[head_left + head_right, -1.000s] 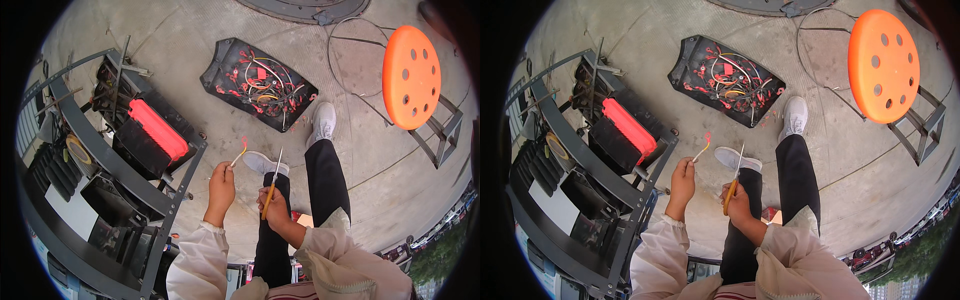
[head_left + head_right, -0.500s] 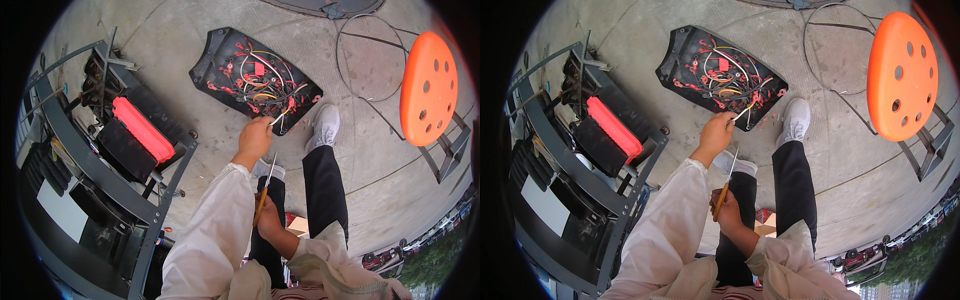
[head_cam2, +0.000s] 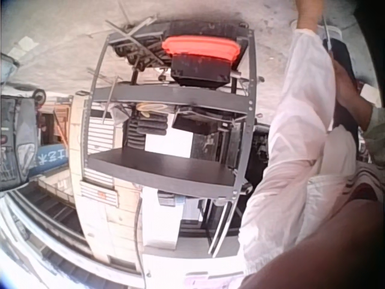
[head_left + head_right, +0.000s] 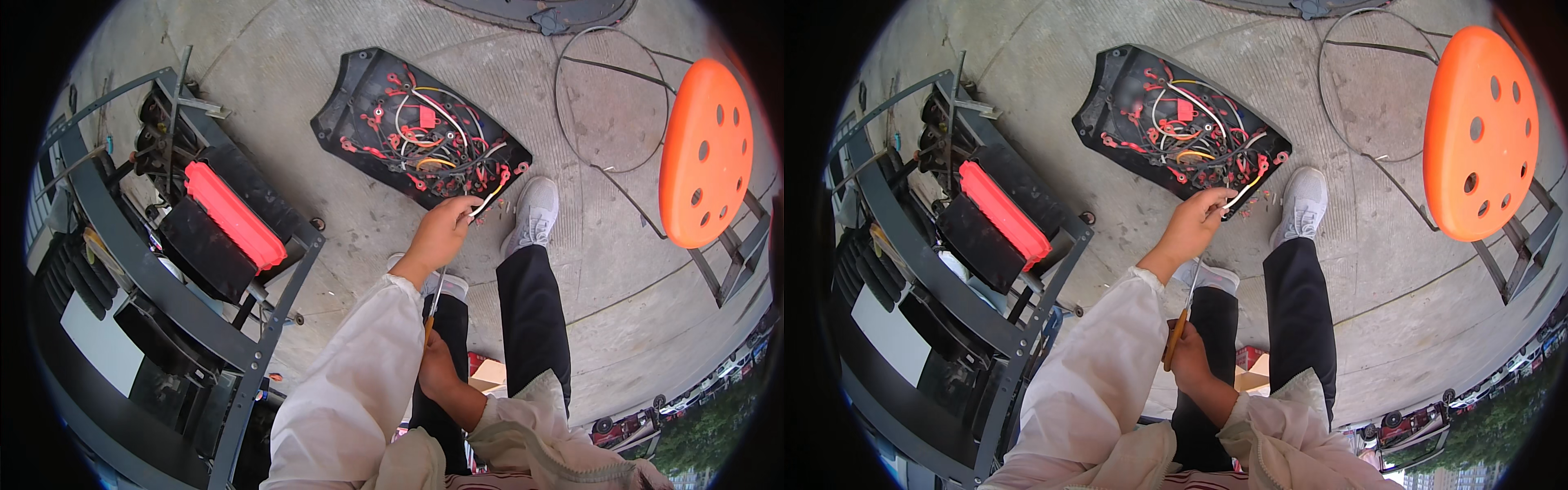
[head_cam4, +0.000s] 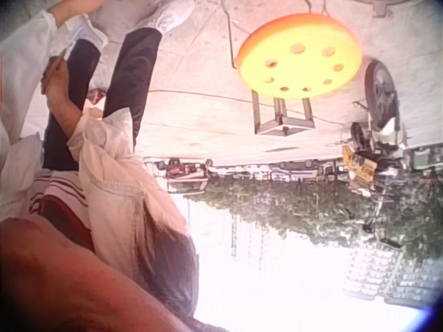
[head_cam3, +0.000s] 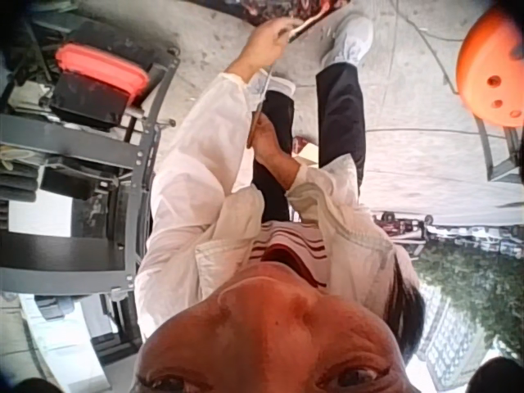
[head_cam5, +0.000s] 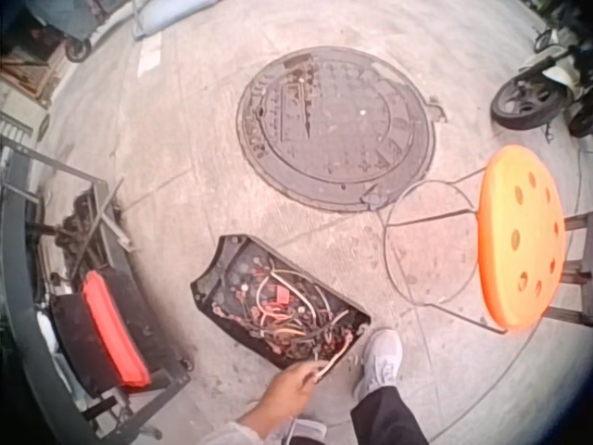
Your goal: The person sits on the floor and uses shears to cut and strip wires from a black electronics box. They then use pliers to crimp connectors onto the wire ends.
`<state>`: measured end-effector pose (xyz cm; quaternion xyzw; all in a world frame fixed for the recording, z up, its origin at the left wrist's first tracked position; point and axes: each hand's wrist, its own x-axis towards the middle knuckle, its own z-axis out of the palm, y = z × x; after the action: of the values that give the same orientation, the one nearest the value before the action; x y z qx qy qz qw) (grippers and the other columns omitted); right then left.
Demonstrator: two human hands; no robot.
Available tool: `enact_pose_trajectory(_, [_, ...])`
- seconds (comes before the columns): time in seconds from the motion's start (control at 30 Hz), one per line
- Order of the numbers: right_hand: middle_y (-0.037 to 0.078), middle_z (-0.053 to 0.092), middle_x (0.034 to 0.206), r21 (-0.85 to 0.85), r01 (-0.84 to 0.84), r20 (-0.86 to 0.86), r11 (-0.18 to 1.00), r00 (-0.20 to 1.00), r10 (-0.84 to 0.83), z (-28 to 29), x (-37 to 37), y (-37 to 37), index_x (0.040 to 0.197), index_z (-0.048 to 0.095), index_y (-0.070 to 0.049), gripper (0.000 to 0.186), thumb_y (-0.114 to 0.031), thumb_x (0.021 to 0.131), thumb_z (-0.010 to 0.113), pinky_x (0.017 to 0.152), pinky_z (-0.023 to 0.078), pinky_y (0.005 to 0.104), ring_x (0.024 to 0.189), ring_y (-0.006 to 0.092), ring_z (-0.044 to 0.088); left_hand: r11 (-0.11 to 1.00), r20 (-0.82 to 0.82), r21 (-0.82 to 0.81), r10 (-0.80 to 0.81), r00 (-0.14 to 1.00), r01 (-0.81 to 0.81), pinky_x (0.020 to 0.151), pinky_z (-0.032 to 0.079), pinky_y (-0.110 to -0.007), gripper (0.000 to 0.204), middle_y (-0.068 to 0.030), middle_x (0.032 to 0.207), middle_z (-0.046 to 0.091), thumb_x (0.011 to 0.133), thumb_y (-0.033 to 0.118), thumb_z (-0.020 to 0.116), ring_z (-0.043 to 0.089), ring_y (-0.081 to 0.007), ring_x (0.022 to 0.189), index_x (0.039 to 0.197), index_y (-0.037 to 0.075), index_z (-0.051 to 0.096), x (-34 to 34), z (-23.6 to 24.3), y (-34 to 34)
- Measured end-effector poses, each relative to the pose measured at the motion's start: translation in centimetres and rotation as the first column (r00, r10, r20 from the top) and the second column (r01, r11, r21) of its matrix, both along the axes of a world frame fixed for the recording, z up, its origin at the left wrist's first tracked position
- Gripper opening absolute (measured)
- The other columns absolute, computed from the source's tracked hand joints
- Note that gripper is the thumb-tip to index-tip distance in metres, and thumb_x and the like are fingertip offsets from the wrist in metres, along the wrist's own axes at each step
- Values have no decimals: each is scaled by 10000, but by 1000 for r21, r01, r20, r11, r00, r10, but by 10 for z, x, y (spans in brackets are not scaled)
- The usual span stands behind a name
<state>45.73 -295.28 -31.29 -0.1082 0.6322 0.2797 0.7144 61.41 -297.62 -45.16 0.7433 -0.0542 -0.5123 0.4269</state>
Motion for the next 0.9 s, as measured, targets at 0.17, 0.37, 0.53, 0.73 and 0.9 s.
enact_pose_trajectory(0.17, [41, 530, 749, 12, 11, 1, 1000, 1000, -11, 1, 1, -4, 992, 488, -35, 133, -136, 915, 527, 523, 416, 253, 588, 121, 503, 974, 357, 175, -200, 912, 146, 942, 414, -377, 416, -159, 1220, 532, 792, 21, 601, 514, -318, 1114, 1199, 91, 554, 3, -3, -5])
enact_pose_trajectory(0.37, [49, 530, 747, 26, -44, 12, 999, 999, 43, 7, 13, -24, 970, 502, -40, 155, -180, 922, 551, 536, 418, 250, 593, 121, 495, 934, 404, 243, 149, 903, -263, 894, 443, -337, 478, -156, 1215, 538, 823, 40, 570, 552, -259, 1047, 1292, 32, 473, 56, -58, 28])
enact_pose_trajectory(0.53, [45, 527, 741, 26, -7, -7, 1000, 1000, 8, 4, 12, -30, 970, 502, -41, 156, -179, 921, 555, 543, 421, 254, 597, 116, 490, 753, 11, 160, 645, 764, -639, 685, 450, -228, 496, -24, 997, 575, 887, 67, 496, 519, -79, 807, 1352, -36, 360, 104, -66, 14])
enact_pose_trajectory(0.73, [40, 530, 736, 19, -21, -8, 1000, 1000, 21, 2, 11, -29, 975, 503, -45, 147, -171, 921, 555, 542, 421, 250, 595, 111, 495, 904, 148, 365, 180, 972, -223, 792, 452, -315, 467, -66, 1057, 565, 876, 84, 515, 544, -175, 918, 1339, 105, 457, 115, -87, 20])
enact_pose_trajectory(0.9, [40, 542, 730, 4, -14, -22, 1000, 1000, 14, 1, 16, -31, 969, 509, -53, 118, -152, 916, 548, 508, 404, 239, 543, 116, 498, 856, 546, 492, -161, 822, -159, 1003, 352, -406, 459, -237, 1343, 385, 824, 77, 556, 429, -394, 1186, 1271, 177, 535, 80, -76, 6])
